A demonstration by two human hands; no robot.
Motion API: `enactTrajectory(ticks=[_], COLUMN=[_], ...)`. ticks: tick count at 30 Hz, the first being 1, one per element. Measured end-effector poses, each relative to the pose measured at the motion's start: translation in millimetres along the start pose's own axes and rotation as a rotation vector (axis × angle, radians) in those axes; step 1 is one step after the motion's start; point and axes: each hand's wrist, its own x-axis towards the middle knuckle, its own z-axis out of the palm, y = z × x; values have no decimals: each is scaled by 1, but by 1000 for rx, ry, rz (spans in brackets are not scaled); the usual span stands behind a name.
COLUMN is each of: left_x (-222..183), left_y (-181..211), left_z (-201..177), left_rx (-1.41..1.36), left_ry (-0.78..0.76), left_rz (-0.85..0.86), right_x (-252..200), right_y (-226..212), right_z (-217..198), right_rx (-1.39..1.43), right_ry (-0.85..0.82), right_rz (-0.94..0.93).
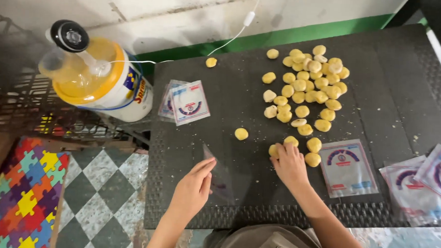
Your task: Packaging small yellow bread rolls into plastic bags at a packaging station.
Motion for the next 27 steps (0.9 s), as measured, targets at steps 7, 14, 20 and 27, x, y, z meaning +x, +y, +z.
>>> enactTrajectory(ticks=[7, 14, 20, 27], left_x=[8, 6, 29, 10], left_y=[-23, -25, -38, 14], left_z=[-29, -54, -22, 2], left_rx=[72, 143, 330, 262], left_ry=[3, -8, -234, -427], left_rz=[-82, 158, 311, 565], right_x=[-2, -30, -59, -56], right_y=[-10, -89, -189, -170], right_z=[6, -24, -126, -89], right_rx=[-25, 792, 829, 764], right_ry=[21, 165, 153, -329], right_rz=[103, 97, -60, -14])
